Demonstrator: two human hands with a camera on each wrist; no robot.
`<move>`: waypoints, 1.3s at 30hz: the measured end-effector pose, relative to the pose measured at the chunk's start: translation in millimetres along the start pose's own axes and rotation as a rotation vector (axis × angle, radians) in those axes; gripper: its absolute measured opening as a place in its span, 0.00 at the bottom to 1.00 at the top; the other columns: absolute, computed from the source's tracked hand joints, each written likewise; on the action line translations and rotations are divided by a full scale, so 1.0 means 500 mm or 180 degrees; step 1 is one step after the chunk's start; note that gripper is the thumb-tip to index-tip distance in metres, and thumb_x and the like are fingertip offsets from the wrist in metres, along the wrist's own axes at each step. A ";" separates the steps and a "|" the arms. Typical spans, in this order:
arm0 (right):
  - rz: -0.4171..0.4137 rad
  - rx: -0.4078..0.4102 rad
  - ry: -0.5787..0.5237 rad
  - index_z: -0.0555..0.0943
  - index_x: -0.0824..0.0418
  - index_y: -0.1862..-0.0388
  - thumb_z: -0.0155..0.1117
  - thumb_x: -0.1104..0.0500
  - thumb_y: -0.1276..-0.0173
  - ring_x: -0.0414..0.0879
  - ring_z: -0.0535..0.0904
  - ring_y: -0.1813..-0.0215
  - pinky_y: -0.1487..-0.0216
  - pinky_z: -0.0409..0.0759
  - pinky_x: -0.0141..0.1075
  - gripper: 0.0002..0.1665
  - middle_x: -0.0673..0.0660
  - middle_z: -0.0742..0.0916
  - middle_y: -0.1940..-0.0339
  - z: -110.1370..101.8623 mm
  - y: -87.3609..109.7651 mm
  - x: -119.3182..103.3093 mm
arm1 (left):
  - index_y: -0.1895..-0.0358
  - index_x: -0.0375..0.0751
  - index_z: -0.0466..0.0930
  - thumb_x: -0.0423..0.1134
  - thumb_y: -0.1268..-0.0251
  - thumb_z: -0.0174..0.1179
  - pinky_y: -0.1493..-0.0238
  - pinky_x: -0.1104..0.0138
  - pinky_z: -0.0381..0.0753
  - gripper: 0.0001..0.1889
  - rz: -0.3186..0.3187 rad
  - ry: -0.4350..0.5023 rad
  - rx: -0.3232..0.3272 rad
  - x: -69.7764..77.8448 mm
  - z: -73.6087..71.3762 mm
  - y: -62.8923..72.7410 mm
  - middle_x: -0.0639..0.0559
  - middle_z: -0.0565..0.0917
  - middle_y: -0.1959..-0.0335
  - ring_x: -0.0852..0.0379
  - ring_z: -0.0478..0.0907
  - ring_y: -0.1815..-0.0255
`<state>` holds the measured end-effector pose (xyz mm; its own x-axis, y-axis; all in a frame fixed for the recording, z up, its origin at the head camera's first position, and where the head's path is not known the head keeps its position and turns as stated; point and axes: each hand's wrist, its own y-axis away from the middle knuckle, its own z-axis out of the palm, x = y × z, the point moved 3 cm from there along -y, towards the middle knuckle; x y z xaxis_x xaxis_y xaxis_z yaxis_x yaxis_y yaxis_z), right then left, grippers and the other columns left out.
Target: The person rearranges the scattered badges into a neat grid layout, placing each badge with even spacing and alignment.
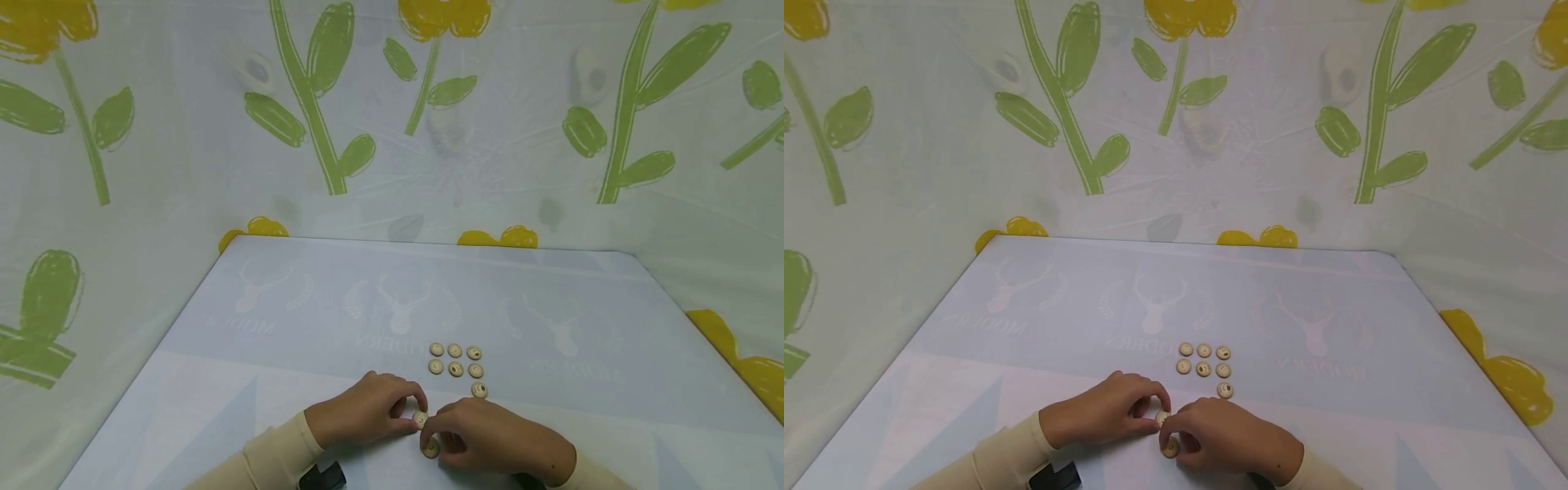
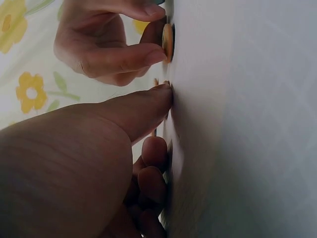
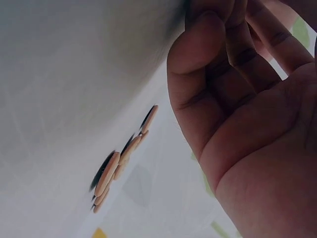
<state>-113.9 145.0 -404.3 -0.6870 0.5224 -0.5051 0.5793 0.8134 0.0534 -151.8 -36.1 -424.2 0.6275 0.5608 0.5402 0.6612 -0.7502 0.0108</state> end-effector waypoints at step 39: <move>0.0700 -0.0268 -0.0203 0.80 0.45 0.63 0.70 0.59 0.37 0.27 0.69 0.78 0.73 0.70 0.25 0.09 0.35 0.75 0.81 0.001 -0.001 0.016 | 0.54 0.62 0.82 0.51 0.35 0.67 0.64 0.71 0.63 0.09 0.0005 0.0036 0.0018 -0.001 0.002 -0.001 0.67 0.70 0.82 0.73 0.66 0.76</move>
<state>-119.8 148.5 -408.7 -0.5177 0.6742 -0.5268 0.6713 0.7018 0.2385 -151.8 -35.7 -425.2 0.6238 0.5556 0.5497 0.6626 -0.7490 0.0053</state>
